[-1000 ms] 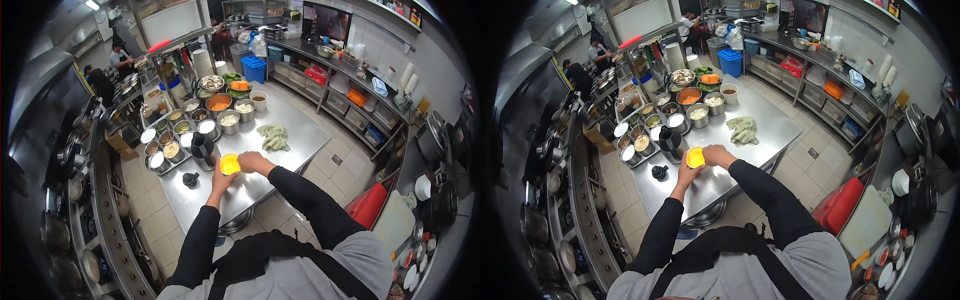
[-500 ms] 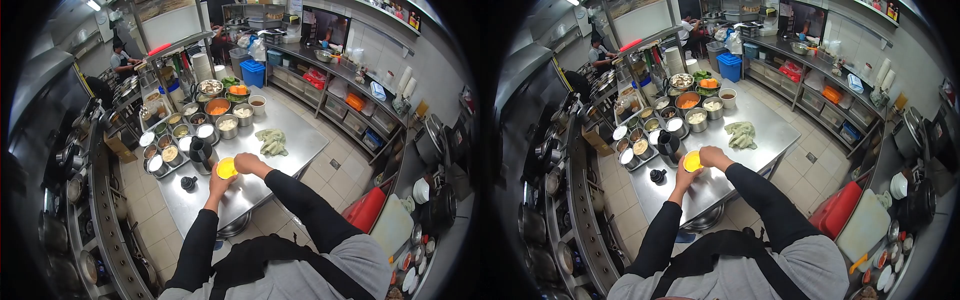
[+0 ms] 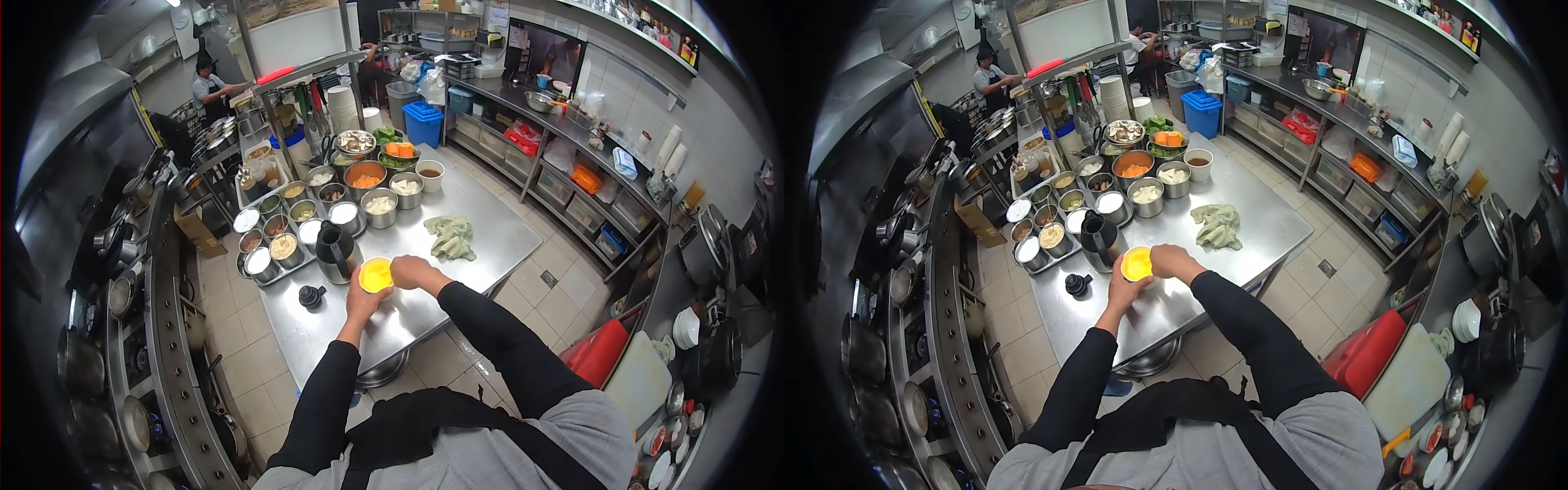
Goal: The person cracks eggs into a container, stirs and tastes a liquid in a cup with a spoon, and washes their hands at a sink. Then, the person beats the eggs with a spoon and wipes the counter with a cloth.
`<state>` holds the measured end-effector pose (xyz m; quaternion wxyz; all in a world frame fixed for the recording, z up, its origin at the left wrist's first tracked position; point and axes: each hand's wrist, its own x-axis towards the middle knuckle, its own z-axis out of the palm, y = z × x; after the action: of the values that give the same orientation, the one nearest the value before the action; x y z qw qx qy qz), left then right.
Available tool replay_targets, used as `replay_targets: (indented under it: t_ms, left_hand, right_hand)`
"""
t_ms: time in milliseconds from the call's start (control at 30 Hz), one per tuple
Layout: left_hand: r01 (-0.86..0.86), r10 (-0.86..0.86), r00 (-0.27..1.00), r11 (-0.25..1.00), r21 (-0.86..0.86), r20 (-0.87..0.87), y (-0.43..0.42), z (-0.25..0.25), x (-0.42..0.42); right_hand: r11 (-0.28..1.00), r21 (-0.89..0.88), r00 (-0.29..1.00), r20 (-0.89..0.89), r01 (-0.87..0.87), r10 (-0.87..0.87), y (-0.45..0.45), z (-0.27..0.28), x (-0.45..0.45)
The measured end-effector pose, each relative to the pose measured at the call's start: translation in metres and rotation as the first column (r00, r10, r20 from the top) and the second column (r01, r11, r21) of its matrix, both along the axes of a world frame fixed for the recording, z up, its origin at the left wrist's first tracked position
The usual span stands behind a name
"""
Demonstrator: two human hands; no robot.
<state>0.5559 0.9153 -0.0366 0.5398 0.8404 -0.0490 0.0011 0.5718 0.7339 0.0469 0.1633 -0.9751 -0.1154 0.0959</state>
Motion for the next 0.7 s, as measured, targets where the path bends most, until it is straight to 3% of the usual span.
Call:
replay_targets:
  t_ms: [33, 133, 267, 300, 400, 433, 533, 667, 700]
  left_hand:
    - [-0.001, 0.001, 1.000, 1.000, 0.003, -0.013, 0.000, 0.001, -0.001]
    - [0.013, -0.012, 1.000, 0.999, -0.053, 0.026, 0.000, -0.001, -0.002]
    - [0.008, -0.007, 1.000, 1.000, -0.016, 0.030, 0.001, -0.006, 0.000]
    - [0.013, -0.012, 0.999, 0.999, -0.031, 0.030, 0.000, -0.004, -0.001]
    - [0.005, -0.004, 1.000, 0.999, -0.032, 0.025, -0.001, 0.001, -0.002]
    - [0.001, -0.001, 1.000, 1.000, -0.024, 0.020, -0.001, 0.001, -0.003]
    - [0.007, -0.007, 1.000, 1.000, 0.008, 0.028, 0.000, 0.003, -0.003]
    - [-0.013, 0.013, 1.000, 0.999, 0.029, 0.003, 0.000, 0.001, -0.002]
    - [-0.012, 0.011, 1.000, 1.000, 0.022, 0.008, 0.000, 0.000, -0.001]
  right_hand:
    - [0.997, 0.009, 0.996, -0.041, -0.080, 0.080, 0.000, -0.002, 0.000]
    - [0.989, -0.021, 0.985, 0.099, 0.145, -0.142, -0.001, 0.002, -0.003]
    - [0.990, -0.071, 0.993, 0.013, -0.120, 0.121, 0.000, -0.005, 0.001]
    - [0.997, -0.024, 0.995, 0.068, 0.068, -0.066, -0.002, -0.004, 0.001]
    - [0.989, -0.146, 1.000, -0.002, -0.012, 0.012, 0.000, -0.004, -0.004]
    - [0.992, -0.070, 0.995, -0.018, -0.103, 0.102, 0.000, -0.007, -0.003]
    - [0.989, -0.029, 0.985, 0.097, 0.144, -0.141, -0.003, -0.009, 0.005]
    - [0.998, -0.023, 0.999, 0.002, -0.054, 0.054, -0.005, -0.009, 0.010]
    - [0.993, -0.038, 0.993, 0.059, 0.108, -0.105, -0.003, -0.007, 0.010]
